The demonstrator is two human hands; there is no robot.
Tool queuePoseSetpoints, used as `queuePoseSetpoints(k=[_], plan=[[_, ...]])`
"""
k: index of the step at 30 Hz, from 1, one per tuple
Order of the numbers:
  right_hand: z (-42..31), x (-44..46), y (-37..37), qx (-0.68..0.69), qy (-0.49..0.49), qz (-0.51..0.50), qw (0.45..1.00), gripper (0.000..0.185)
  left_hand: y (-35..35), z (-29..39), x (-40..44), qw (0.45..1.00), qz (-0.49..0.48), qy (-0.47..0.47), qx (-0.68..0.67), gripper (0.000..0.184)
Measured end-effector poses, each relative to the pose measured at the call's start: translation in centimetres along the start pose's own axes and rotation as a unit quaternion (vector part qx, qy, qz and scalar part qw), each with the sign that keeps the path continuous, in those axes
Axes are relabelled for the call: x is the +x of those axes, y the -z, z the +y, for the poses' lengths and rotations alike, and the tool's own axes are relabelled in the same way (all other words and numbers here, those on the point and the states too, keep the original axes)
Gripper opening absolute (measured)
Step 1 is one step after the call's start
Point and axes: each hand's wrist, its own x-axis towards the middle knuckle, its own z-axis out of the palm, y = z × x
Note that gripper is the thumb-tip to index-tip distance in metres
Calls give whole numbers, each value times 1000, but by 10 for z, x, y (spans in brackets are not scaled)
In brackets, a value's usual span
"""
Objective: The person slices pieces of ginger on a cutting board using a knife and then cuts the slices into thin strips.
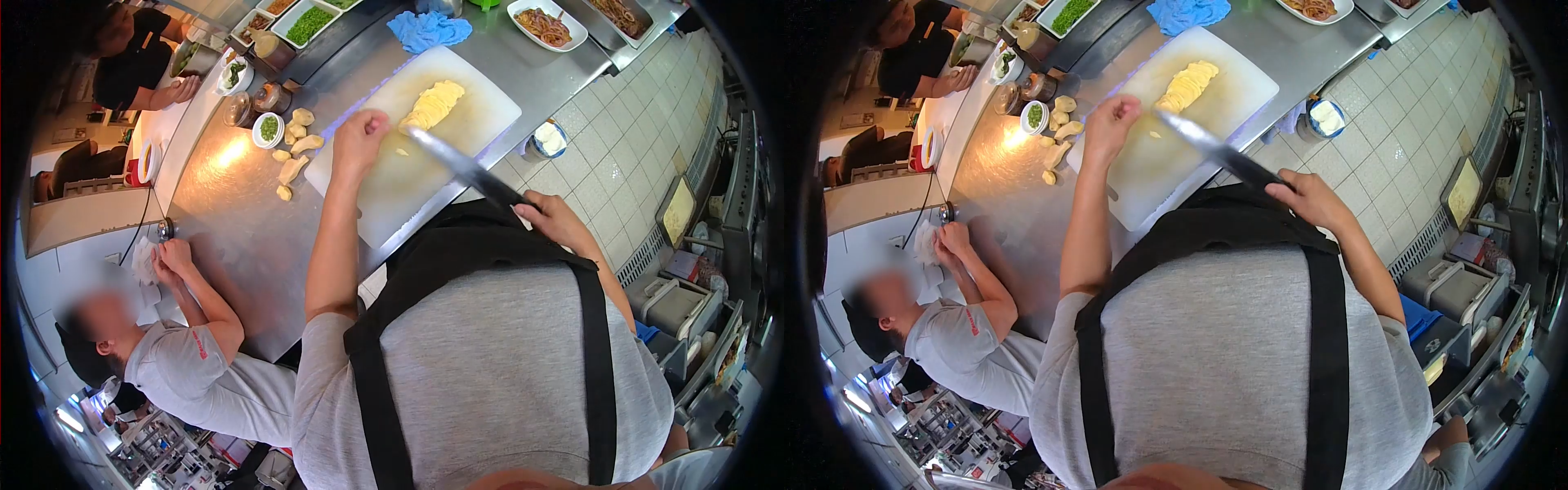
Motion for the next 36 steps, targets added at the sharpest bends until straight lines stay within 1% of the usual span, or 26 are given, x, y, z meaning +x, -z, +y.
queuePoseSetpoints(k=[2, 4, 5, 8, 9, 11, 12, 14, 16, 17, 20, 21, 23, 26, 30, 33, 36], plan=[[7, -1, 5, 98, -38, 17, 994, 38, 2, -4, -19, 999, -47, 14, 22, 23], [14, 1, 8, 215, -70, 29, 974, 37, -4, 5, -37, 996, -17, -50, 74, 19], [18, 5, 6, 250, -49, 48, 966, 37, -8, 9, -44, 991, -3, -84, 100, 18], [23, 13, 9, 298, -45, 63, 951, 38, -12, 8, -51, 989, -12, -87, 118, 15], [24, 15, 11, 296, -45, 57, 952, 39, -11, 2, -47, 988, 5, -97, 124, 13], [22, 18, 14, 252, -47, 68, 964, 39, 0, -15, -37, 984, 39, -114, 133, 11], [20, 19, 16, 228, -49, 72, 970, 39, 9, -19, -31, 983, 57, -86, 154, 11], [12, 19, 22, 128, -86, 88, 984, 38, 23, -18, -20, 976, 91, -27, 195, 13], [1, 20, 26, 32, -105, 110, 988, 38, 25, -3, -12, 962, 147, -80, 217, 15], [-8, 20, 29, -29, -125, 116, 985, 34, 24, 6, -8, 952, 175, -106, 227, 17], [1, 22, 31, -156, -4, 169, 973, 32, -9, 24, 4, 973, 126, -155, 115, 20], [-9, 21, 36, -148, -29, 147, 978, 29, -23, 30, 8, 975, 112, -163, 104, 19], [-7, 28, 40, -195, -10, 158, 968, 30, -53, 40, 16, 977, 85, -178, 81, 19], [-11, 40, 51, -247, 41, 166, 954, 29, -78, 52, 30, 964, 89, -233, 94, 20], [-15, 63, 59, -312, 89, 171, 930, 28, -90, 53, 40, 958, 79, -243, 133, 19], [-26, 75, 68, -368, 65, 114, 921, 28, -93, 47, 39, 960, 62, -243, 126, 20], [-31, 87, 76, -379, 79, 106, 916, 29, -94, 47, 39, 958, 71, -247, 127, 20]])
